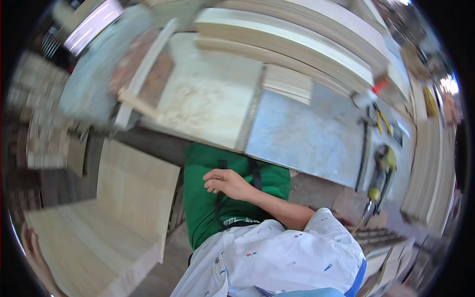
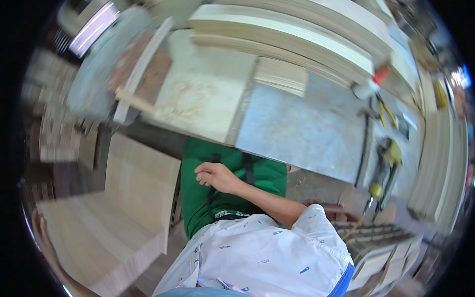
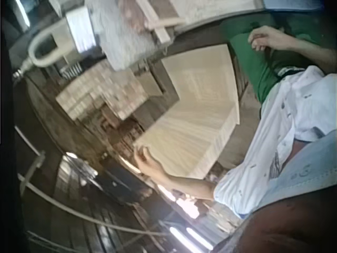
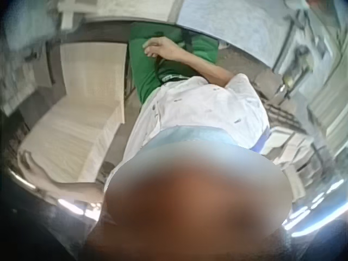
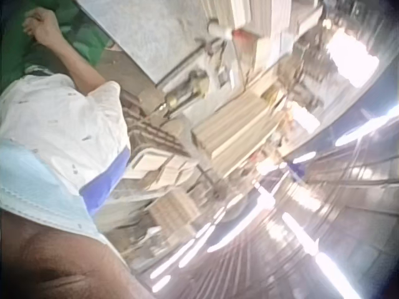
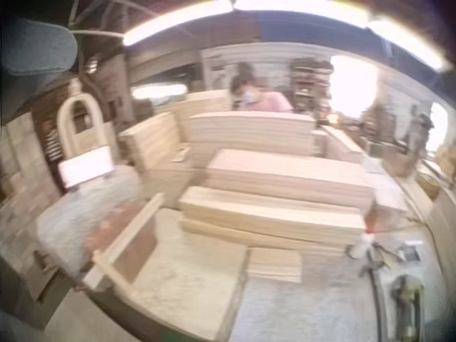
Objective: Assembling wooden drawer components using wood glue and a pneumatic nail gun.
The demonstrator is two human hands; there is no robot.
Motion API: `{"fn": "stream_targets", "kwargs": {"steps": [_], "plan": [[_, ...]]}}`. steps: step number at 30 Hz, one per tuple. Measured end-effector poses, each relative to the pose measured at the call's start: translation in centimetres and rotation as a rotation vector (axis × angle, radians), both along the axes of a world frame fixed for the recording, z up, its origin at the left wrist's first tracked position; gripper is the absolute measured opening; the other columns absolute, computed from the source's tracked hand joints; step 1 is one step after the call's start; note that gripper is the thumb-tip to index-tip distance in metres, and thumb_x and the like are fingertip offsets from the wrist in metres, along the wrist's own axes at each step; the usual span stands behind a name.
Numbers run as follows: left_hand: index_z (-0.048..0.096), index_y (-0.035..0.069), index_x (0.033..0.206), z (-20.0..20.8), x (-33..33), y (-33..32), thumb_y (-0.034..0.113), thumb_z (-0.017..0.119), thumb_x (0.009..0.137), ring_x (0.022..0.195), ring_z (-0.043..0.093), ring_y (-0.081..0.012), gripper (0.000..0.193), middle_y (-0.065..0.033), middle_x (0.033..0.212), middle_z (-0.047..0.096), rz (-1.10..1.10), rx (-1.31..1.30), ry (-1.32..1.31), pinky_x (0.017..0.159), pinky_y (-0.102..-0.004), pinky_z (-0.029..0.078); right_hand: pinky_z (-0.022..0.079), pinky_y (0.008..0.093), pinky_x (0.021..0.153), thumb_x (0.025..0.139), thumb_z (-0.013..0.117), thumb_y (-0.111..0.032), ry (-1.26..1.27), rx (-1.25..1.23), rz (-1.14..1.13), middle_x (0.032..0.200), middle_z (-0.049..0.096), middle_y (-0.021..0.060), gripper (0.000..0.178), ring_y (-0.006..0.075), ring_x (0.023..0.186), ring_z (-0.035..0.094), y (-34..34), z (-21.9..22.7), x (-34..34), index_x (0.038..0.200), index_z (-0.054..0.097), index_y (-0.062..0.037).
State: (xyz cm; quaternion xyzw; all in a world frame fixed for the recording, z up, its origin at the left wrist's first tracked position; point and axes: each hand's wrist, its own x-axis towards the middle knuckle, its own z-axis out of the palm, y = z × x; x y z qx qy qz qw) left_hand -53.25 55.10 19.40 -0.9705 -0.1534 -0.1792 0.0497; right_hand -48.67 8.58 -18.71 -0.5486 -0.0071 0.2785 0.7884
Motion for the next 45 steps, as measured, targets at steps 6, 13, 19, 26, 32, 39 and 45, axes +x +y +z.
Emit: {"fn": "stream_targets", "kwargs": {"steps": [6,13,19,26,32,39,45], "plan": [[0.061,-0.002,0.104,-13.7,12.1,-22.6,0.003,0.058,0.085,0.076,0.063,-0.0190,0.020,-0.0140,0.085,0.065,-0.772,-0.345,0.324,0.070,-0.0289,0.049,0.048,0.0261,0.072,0.091,0.054,-0.014,-0.175,-0.091,-0.381,0.085,0.064,0.0058,0.022,0.0115,0.080,0.060,-6.9,3.8,-1.3,0.102,0.059,0.0035],[0.053,-0.001,0.119,-23.4,27.2,-40.8,0.013,0.060,0.083,0.104,0.056,-0.0302,0.040,-0.0196,0.116,0.055,-1.177,-0.448,0.237,0.088,-0.0357,0.043,0.049,0.0253,0.069,0.089,0.054,-0.010,-0.462,-0.641,-1.234,0.083,0.064,0.0053,0.017,0.0110,0.075,0.060,-26.9,9.9,0.6,0.099,0.063,0.0003],[0.049,0.004,0.126,-25.9,33.2,-49.6,0.015,0.064,0.080,0.124,0.042,-0.0319,0.049,-0.0172,0.132,0.045,-1.487,-0.328,0.078,0.103,-0.0381,0.034,0.050,0.0302,0.077,0.086,0.058,-0.013,-0.473,-1.011,-1.156,0.093,0.066,0.0122,0.027,0.0205,0.086,0.063,-31.3,9.8,3.2,0.108,0.060,0.0016],[0.044,0.009,0.132,-25.3,35.4,-57.7,0.032,0.073,0.071,0.131,0.032,-0.0329,0.072,-0.0172,0.142,0.034,-1.659,-0.101,0.202,0.108,-0.0392,0.029,0.036,0.0426,0.101,0.069,0.073,-0.022,-0.784,-1.516,-0.223,0.132,0.044,0.0177,0.067,0.0328,0.123,0.041,-25.7,4.6,12.5,0.127,0.046,-0.0027],[0.039,-0.001,0.135,-21.3,35.3,-59.3,0.035,0.069,0.072,0.133,0.028,-0.0371,0.079,-0.0256,0.141,0.031,-1.631,-0.125,0.496,0.109,-0.0400,0.026,0.034,0.0464,0.102,0.066,0.076,-0.026,-0.709,-1.663,-0.039,0.131,0.044,0.0164,0.072,0.0327,0.125,0.038,-23.6,4.8,16.5,0.128,0.046,-0.0049],[0.040,0.004,0.135,-20.3,36.2,-59.7,0.043,0.068,0.074,0.128,0.034,-0.0359,0.078,-0.0233,0.136,0.037,-1.607,0.003,0.550,0.107,-0.0446,0.028,0.032,0.0455,0.105,0.064,0.075,-0.024,-0.541,-1.647,0.109,0.134,0.040,0.0162,0.078,0.0340,0.125,0.036,-23.0,6.3,17.8,0.132,0.042,-0.0062],[0.042,0.006,0.134,-20.8,37.7,-61.2,0.045,0.071,0.072,0.127,0.034,-0.0365,0.079,-0.0195,0.134,0.039,-1.646,-0.075,0.585,0.106,-0.0458,0.029,0.030,0.0418,0.107,0.065,0.074,-0.020,-0.395,-1.200,-0.063,0.138,0.038,0.0130,0.084,0.0281,0.131,0.033,-25.1,10.2,14.3,0.138,0.035,-0.0073]]}}
